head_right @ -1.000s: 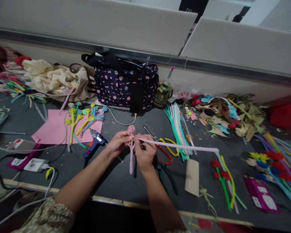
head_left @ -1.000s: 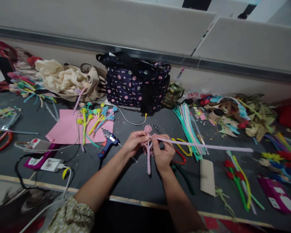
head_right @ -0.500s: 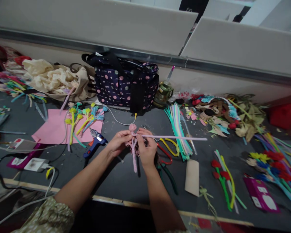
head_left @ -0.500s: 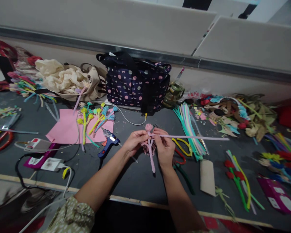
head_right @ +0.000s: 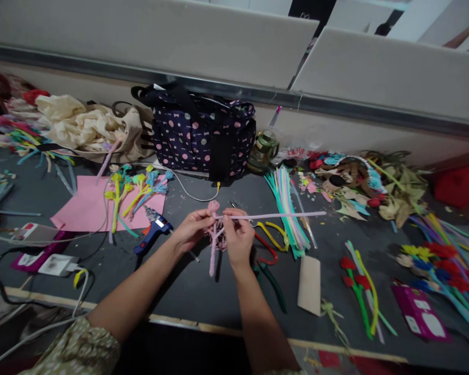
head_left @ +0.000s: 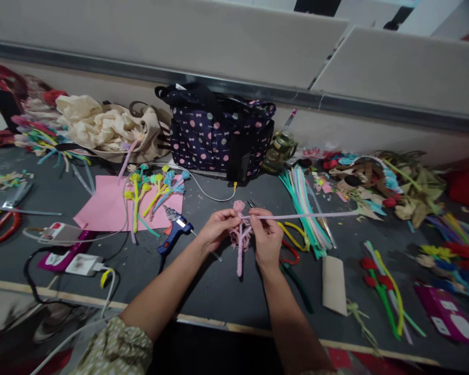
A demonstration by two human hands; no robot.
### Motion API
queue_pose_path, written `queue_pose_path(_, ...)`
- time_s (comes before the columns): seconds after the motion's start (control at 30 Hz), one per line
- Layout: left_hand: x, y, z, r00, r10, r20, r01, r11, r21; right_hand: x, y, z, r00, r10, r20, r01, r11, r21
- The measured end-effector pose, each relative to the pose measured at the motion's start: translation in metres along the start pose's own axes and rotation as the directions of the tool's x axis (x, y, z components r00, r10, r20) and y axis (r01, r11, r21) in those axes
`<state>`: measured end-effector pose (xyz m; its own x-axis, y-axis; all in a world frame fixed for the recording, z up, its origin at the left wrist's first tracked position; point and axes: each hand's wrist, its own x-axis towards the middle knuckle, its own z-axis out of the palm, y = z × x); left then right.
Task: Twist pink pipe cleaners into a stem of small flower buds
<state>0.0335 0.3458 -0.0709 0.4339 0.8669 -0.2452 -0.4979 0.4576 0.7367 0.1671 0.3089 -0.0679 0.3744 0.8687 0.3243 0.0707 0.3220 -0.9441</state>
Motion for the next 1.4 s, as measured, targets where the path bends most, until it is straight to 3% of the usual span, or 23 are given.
queue_pose_path(0.2,-0.002,0.002,0.002,0.999,-0.024,-0.045,0.026,0.999,0.040,0.000,-0.002,0.000,0.999,0.025,-0.020,-0.025,1.000,0.000)
queue_pose_path(0.37,-0.002,0.003,0.003,0.996,-0.038,-0.079,0.040,0.999,0.020,0.001,-0.005,0.001,0.984,0.173,-0.035,-0.168,0.979,0.115)
queue_pose_path(0.57,-0.001,0.004,0.003,0.995,-0.020,-0.102,0.019,1.000,-0.005,0.006,-0.009,0.000,0.897,0.433,0.088,-0.432,0.819,0.378)
queue_pose_path(0.8,-0.002,0.005,0.003,0.995,0.034,-0.090,-0.036,0.999,-0.021,0.011,-0.012,-0.003,0.807,0.557,0.198,-0.580,0.684,0.443)
queue_pose_path(1.03,-0.007,0.006,0.004,0.998,0.065,0.013,-0.065,0.997,-0.031,0.011,-0.014,-0.002,0.744,0.604,0.285,-0.660,0.603,0.448)
queue_pose_path(1.13,-0.006,0.008,0.006,0.999,0.038,0.010,-0.037,0.999,-0.035,0.011,-0.014,-0.003,0.757,0.598,0.263,-0.645,0.621,0.445)
queue_pose_path(1.3,-0.005,0.008,0.006,0.999,0.002,-0.050,-0.002,1.000,-0.001,0.008,-0.015,-0.003,0.854,0.501,0.142,-0.511,0.755,0.412)
queue_pose_path(1.4,-0.004,0.006,0.004,0.997,-0.032,-0.077,0.034,0.999,0.031,0.006,-0.016,-0.001,0.886,0.453,0.102,-0.453,0.798,0.396)
